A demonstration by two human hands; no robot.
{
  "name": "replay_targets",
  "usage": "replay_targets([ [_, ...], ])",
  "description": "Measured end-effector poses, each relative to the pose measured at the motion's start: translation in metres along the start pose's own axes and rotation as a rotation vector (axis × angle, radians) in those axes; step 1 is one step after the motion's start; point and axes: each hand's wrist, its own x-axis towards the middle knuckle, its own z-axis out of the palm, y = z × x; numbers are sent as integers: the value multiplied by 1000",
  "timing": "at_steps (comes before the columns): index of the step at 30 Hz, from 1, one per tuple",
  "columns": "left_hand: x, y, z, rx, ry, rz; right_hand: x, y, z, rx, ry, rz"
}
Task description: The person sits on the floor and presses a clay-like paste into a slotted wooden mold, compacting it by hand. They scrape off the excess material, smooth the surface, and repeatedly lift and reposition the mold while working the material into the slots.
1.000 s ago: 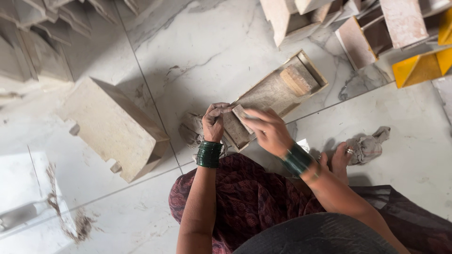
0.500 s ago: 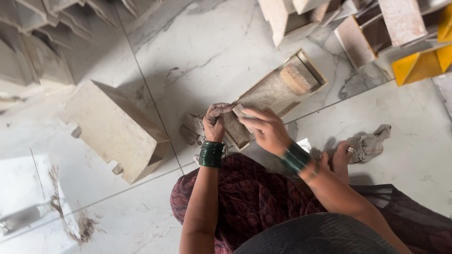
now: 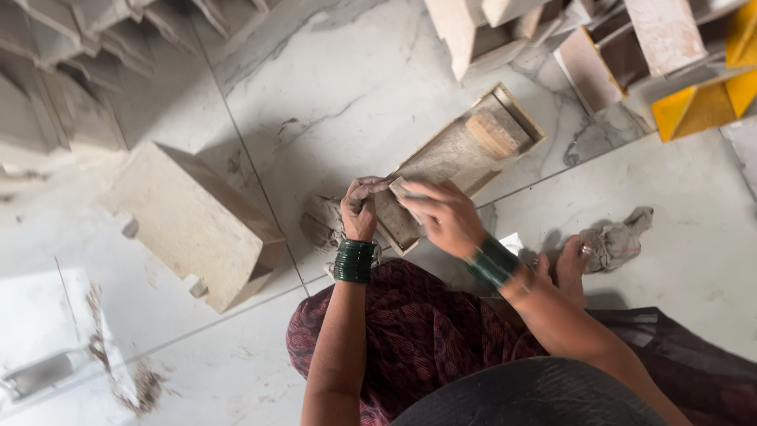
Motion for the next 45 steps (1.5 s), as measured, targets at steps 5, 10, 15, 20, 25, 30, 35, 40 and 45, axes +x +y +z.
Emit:
replay_targets([
  [5, 3, 1, -4, -42, -24, -63, 24, -1, 9, -20, -13, 35],
  [10, -4, -2, -1, -3, -29, -15, -12, -12, -24, -26, -53, 71],
  [15, 0, -2, -1, -32, -10, 7, 10, -6, 5, -44, 0, 47],
  [20, 2, 2, -3, -14, -26, -12, 20, -10, 7, -35, -28, 63],
  [25, -6, -2, 1, -12, -10, -20, -10, -22, -25, 35, 0, 43],
  [30, 2, -6, -3, -22, -28, 43, 18, -12, 15, 1, 4, 37],
  [35, -2, -9, -3, -78, -29, -19, 12, -7, 27, -31, -8, 2],
  [40, -7, -10, 3, -50, -36, -10, -14, -19, 2, -25, -31, -37],
  [45, 0, -3, 3, -158, -39, -8, 10, -27, 3, -95, -32, -1],
])
